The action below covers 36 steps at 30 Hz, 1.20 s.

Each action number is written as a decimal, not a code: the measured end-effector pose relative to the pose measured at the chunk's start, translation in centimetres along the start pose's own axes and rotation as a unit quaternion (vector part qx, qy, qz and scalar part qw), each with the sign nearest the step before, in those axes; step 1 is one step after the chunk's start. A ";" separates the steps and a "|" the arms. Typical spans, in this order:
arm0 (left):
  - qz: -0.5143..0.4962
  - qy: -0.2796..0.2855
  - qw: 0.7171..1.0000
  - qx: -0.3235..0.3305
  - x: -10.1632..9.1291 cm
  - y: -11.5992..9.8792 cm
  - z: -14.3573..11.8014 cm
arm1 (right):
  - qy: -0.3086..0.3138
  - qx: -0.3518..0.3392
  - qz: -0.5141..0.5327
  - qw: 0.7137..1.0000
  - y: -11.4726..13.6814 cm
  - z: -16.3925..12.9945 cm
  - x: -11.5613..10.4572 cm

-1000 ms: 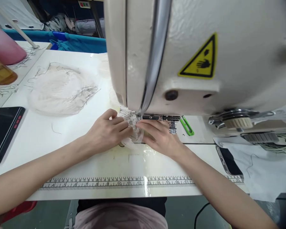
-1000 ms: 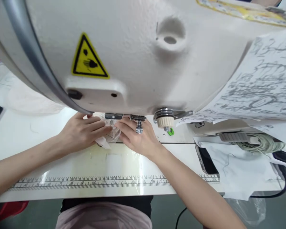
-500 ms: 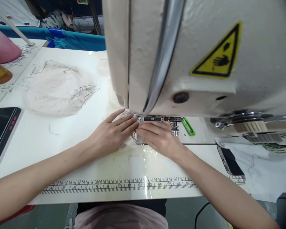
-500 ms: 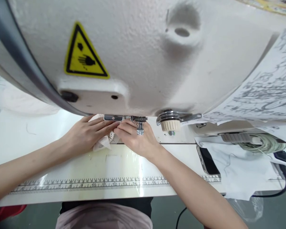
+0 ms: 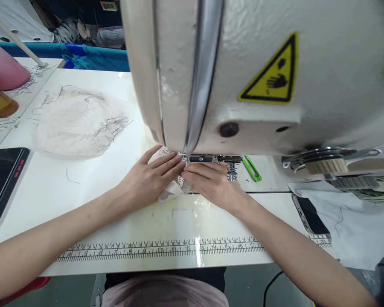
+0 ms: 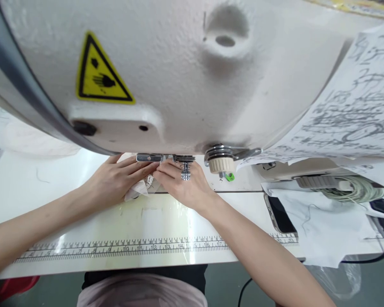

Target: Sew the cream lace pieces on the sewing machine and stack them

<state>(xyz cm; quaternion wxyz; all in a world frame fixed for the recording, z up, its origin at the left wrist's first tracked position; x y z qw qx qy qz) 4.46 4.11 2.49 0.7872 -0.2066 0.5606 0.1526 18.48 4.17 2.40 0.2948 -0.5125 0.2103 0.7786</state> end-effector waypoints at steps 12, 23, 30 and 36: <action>-0.024 -0.020 0.999 -0.015 0.2 -0.1 0.1 | -0.044 -0.001 -0.014 0.999 -0.6 -0.4 -0.7; 0.018 -0.007 1.000 -0.022 0.2 0.0 0.3 | -0.032 0.072 0.041 0.996 -1.6 -0.5 0.3; 0.003 -0.019 0.999 0.036 -0.1 0.0 -0.3 | -0.027 -0.024 -0.128 0.991 0.2 -0.4 0.0; -0.022 -0.033 0.998 0.054 -0.5 0.9 -0.4 | -0.058 -0.038 -0.212 0.975 1.4 -0.2 -0.3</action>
Point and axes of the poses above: each hand's wrist, its own z-axis towards the middle knuckle, its own x-axis out of the palm, y = z × x, the point moved 6 cm from there along z, towards the middle knuckle, and after that the axes turned 14 degrees about -z, right-handed, at the moved point
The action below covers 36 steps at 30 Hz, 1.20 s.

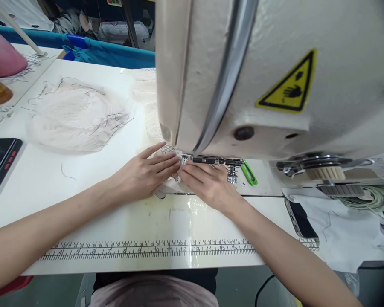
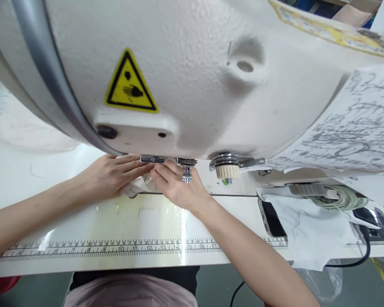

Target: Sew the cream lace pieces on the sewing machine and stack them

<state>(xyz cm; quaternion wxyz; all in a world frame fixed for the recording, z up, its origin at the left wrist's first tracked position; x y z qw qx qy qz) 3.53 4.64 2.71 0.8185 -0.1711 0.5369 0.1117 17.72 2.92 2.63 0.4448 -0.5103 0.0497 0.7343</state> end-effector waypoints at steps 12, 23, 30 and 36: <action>0.030 0.005 0.999 -0.012 -0.1 0.0 0.4 | -0.028 0.005 0.024 0.999 0.2 0.9 -0.6; 0.055 0.001 0.997 -0.045 0.1 -0.4 0.5 | -0.017 0.012 0.033 0.999 -0.1 0.4 -0.4; 0.083 -0.007 0.995 -0.050 0.2 -0.7 0.6 | -0.026 0.012 0.046 0.999 -0.7 0.1 -0.4; 0.095 -0.021 0.994 -0.040 0.0 -0.8 0.5 | -0.036 0.015 0.041 0.998 -1.1 0.0 -0.1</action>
Point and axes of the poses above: each hand's wrist, its own z-axis towards the middle knuckle, its own x-axis out of the palm, y = z × x, the point moved 6 cm from there along z, towards the middle knuckle, and after that the axes turned 14 degrees about -z, right-handed, at the moved point
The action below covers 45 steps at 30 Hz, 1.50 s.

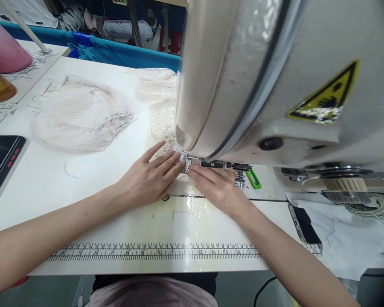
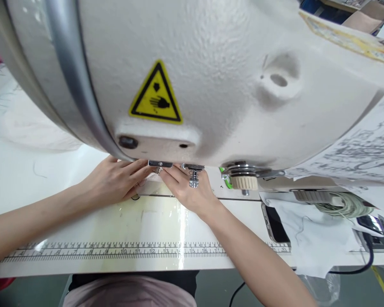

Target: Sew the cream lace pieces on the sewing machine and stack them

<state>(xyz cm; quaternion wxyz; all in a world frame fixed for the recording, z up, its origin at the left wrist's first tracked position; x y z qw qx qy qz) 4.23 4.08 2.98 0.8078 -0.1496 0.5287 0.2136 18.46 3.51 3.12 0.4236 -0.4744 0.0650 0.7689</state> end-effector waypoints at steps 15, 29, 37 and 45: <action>0.002 0.012 1.000 -0.005 0.2 0.3 -0.2 | 0.021 0.027 0.024 0.999 -0.8 -0.4 0.7; -0.035 -0.011 0.997 0.061 -0.5 -0.9 0.1 | 0.027 0.021 -0.005 0.999 -0.7 -0.2 0.7; -0.058 -0.015 0.997 0.039 -0.8 -0.3 0.1 | 0.020 -0.011 -0.056 0.998 0.2 0.2 0.2; -0.068 -0.002 0.997 0.021 -0.5 0.3 -0.2 | 0.029 0.005 -0.041 0.999 0.9 0.6 0.3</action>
Point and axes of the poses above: each hand's wrist, its own z-axis towards the middle knuckle, its own x-axis out of the palm, y = z × x, the point moved 6 cm from there along z, towards the middle knuckle, and after that the axes turned 14 degrees about -z, right-handed, at the moved point
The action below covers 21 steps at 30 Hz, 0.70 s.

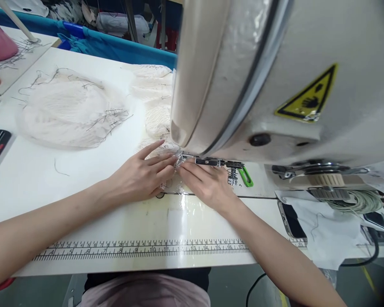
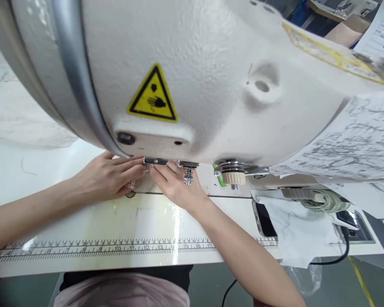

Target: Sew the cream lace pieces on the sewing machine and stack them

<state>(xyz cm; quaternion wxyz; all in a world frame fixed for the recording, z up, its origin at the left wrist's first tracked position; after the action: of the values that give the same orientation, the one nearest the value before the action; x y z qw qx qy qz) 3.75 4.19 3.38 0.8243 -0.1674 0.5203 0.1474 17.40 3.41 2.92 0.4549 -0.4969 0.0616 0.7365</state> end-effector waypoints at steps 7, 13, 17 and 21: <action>0.006 -0.045 0.998 0.044 -0.7 -0.4 -0.3 | -0.050 -0.036 0.079 0.995 0.6 0.5 -1.1; 0.021 -0.038 0.999 0.031 -0.9 -0.5 -0.2 | -0.082 -0.067 0.123 0.987 1.2 0.6 -1.8; 0.006 -0.025 0.999 0.045 -0.7 -0.6 -0.3 | -0.086 -0.089 0.146 0.982 1.4 0.8 -2.3; -0.035 0.017 0.999 0.035 0.2 -0.2 -0.5 | -0.076 -0.088 0.156 0.981 1.3 0.7 -2.4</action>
<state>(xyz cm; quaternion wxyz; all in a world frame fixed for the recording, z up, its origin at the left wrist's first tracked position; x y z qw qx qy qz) 3.54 3.82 3.03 0.8253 -0.1592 0.5331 0.0971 16.22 1.54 4.72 0.2921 -0.4619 0.0389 0.8366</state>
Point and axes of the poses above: each hand's wrist, its own z-axis towards the middle knuckle, its own x-axis out of the palm, y = z × x, the point moved 6 cm from there along z, towards the middle knuckle, and after that the axes turned 14 degrees about -z, right-handed, at the moved point
